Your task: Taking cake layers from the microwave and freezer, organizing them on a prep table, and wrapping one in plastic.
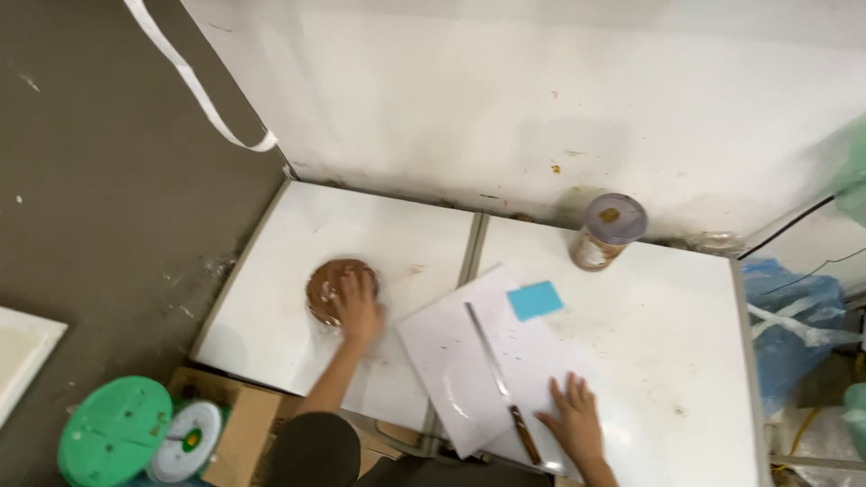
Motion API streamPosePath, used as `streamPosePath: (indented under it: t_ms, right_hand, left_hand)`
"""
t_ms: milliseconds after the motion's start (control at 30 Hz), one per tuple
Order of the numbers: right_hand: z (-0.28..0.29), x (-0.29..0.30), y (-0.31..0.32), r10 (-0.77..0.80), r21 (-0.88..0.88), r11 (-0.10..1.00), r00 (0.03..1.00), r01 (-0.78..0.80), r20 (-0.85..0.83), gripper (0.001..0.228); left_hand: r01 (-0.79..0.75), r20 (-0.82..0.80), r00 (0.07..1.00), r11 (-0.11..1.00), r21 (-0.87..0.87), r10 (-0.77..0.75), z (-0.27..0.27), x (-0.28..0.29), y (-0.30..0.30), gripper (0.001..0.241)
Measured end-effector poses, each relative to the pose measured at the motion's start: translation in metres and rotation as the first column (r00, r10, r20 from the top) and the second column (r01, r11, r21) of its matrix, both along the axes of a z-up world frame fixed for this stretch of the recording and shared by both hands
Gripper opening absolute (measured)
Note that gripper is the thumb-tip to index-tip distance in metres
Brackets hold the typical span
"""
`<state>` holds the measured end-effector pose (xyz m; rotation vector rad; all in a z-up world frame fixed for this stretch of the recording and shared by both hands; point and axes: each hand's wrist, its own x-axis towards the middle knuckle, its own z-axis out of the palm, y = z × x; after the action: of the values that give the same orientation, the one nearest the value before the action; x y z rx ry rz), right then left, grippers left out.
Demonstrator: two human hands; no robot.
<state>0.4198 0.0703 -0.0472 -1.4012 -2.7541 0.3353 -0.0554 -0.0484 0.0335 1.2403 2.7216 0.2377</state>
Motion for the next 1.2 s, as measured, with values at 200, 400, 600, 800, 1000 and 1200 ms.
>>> streamPosePath:
  t_ms: [200, 400, 600, 800, 1000, 1200]
  right_hand:
    - [0.035, -0.182, -0.061, 0.010, -0.080, 0.997, 0.993, -0.001, 0.121, 0.089]
    - [0.014, -0.224, -0.074, 0.145, -0.173, 0.975, 0.989, -0.142, 0.009, 0.068]
    - [0.051, -0.251, -0.040, 0.299, -0.274, 0.882, 0.905, -0.384, -0.303, 0.068]
    - [0.080, -0.231, 0.117, 0.189, 0.230, 0.961, 0.970, -0.151, -0.153, 0.076]
    - [0.164, -0.142, 0.252, -0.163, 0.379, 0.876, 0.924, 0.297, -0.347, 0.100]
    - [0.159, -0.140, 0.259, -0.390, 0.075, 0.880, 0.804, 0.469, -0.449, 0.102]
  left_hand:
    - [0.344, 0.274, 0.886, 0.926, 0.157, -0.375, 0.025, 0.116, -0.006, 0.080]
    - [0.454, -0.151, 0.884, 0.890, 0.051, -0.442, -0.057, 0.116, -0.021, 0.063]
    - [0.385, 0.046, 0.921, 0.922, 0.036, -0.386, -0.054, 0.072, -0.039, 0.069]
    - [0.209, -0.022, 0.978, 0.970, 0.123, -0.208, -0.075, 0.029, -0.013, 0.069]
    - [0.069, -0.010, 0.998, 0.988, 0.136, -0.068, -0.066, -0.004, 0.006, 0.069]
    - [0.103, -0.046, 0.995, 0.886, 0.452, -0.092, -0.044, -0.007, -0.024, 0.059]
